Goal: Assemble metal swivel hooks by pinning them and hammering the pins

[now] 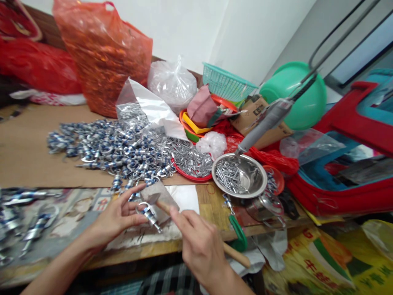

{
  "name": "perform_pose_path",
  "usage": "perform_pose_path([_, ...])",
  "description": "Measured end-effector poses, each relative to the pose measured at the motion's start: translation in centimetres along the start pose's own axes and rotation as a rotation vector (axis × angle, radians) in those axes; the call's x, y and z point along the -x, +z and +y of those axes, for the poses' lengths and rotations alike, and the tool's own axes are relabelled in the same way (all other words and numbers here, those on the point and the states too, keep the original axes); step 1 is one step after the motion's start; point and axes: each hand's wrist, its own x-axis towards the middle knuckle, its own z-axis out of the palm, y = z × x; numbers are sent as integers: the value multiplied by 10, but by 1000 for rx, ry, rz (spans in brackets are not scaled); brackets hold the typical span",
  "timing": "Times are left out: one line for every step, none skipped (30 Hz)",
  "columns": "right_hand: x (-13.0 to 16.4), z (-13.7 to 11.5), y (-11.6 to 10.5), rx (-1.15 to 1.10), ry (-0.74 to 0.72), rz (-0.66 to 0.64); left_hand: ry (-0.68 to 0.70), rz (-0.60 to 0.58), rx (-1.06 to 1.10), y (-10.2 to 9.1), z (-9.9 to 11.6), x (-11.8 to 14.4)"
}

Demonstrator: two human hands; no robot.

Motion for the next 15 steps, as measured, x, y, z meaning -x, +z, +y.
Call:
perform_pose_path([0, -1, 1, 31, 11, -75, -2, 1, -6, -1, 0, 0])
perform_pose_path([1, -1, 2, 50, 26, -124, -5, 2, -13, -2, 0, 1])
perform_pose_path([2, -2, 3, 55, 40, -128, -6, 0, -18, -2, -1, 1])
perform_pose_path([4, -2, 5, 48, 50, -104, -6, -5, -21, -3, -2, 1])
perform_pose_path([6, -3, 6, 35, 57, -78, -2, -10, -22, -2, -3, 1])
perform_pose_path([7, -3, 8, 15, 64, -66, 3, -13, -20, -1, -4, 0])
perform_pose_path([9, -3, 9, -12, 78, -64, 7, -12, -17, 2, -3, -1])
perform_pose_path([10, -1, 11, -44, 100, -73, 6, -9, -18, 5, -1, -2])
perform_pose_path([10, 1, 11, -79, 127, -77, 5, 1, -23, 8, 2, -2])
perform_pose_path([10, 5, 12, -116, 160, -55, 5, 15, -37, 9, 7, -1])
perform_pose_path([9, 10, 12, -147, 199, -15, 7, 38, -62, 6, 12, 2])
perform_pose_path([7, 17, 12, -163, 240, 28, 16, 78, -99, -1, 16, 7])
perform_pose_path([6, 25, 12, -166, 283, 66, 25, 123, -152, -13, 17, 16])
perform_pose_path([4, 35, 13, -160, 330, 89, 41, 208, -213, -33, 15, 27])
perform_pose_path([3, 44, 13, -152, 385, 88, 63, 318, -287, -58, 7, 42])
